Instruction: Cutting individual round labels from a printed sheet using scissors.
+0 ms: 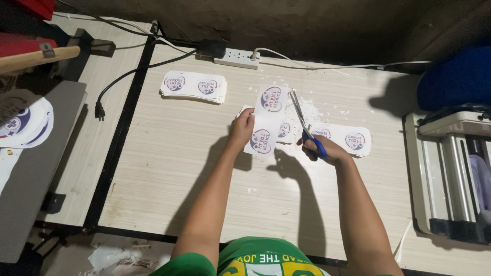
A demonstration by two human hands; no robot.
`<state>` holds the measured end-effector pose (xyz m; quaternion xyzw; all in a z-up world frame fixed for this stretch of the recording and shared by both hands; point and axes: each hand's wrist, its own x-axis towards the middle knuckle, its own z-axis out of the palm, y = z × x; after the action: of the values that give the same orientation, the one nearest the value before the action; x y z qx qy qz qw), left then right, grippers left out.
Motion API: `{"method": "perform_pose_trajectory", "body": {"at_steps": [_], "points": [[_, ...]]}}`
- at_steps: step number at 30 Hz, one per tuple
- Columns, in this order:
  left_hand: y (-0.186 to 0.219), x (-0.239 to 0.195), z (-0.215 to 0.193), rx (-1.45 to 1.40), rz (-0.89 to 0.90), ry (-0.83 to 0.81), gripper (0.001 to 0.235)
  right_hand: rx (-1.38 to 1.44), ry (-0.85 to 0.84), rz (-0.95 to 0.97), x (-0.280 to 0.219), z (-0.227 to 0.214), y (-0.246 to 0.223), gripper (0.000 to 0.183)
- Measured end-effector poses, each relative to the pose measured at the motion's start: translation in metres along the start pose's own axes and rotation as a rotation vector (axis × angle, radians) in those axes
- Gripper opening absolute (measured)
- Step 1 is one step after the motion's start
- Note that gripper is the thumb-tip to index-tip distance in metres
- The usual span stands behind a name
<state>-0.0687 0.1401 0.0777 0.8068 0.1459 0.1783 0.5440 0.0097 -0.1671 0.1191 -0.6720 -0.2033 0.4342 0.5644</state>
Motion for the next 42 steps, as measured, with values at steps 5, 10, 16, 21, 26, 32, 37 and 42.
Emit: {"method": "perform_pose_trajectory", "body": {"at_steps": [5,10,16,21,26,32,37,42], "points": [[0.008,0.0,0.0,-0.007,-0.029,-0.05,0.032,-0.026,0.021,-0.019,0.004,0.0,-0.014,0.082],[0.013,-0.001,-0.002,-0.037,-0.071,-0.076,0.033,0.004,0.089,0.019,0.009,0.001,-0.015,0.065],[0.037,-0.008,-0.011,-0.054,-0.144,-0.295,0.036,0.091,0.315,0.032,0.025,0.014,-0.03,0.04],[0.023,-0.008,-0.005,-0.758,-0.342,-0.488,0.042,0.305,0.538,-0.139,0.042,0.022,-0.039,0.019],[0.032,-0.022,0.017,-0.512,-0.224,-0.525,0.038,0.519,0.635,-0.284,0.056,0.04,-0.038,0.019],[0.056,-0.029,0.04,-0.952,-0.35,-0.187,0.035,0.468,0.617,-0.315,0.056,0.055,-0.033,0.017],[0.036,-0.008,0.018,-0.829,-0.405,0.078,0.033,0.283,0.466,-0.133,0.02,0.031,-0.028,0.033],[0.021,0.005,-0.008,-0.526,-0.395,0.026,0.034,-0.058,0.087,-0.008,-0.013,-0.014,-0.012,0.076]]}}
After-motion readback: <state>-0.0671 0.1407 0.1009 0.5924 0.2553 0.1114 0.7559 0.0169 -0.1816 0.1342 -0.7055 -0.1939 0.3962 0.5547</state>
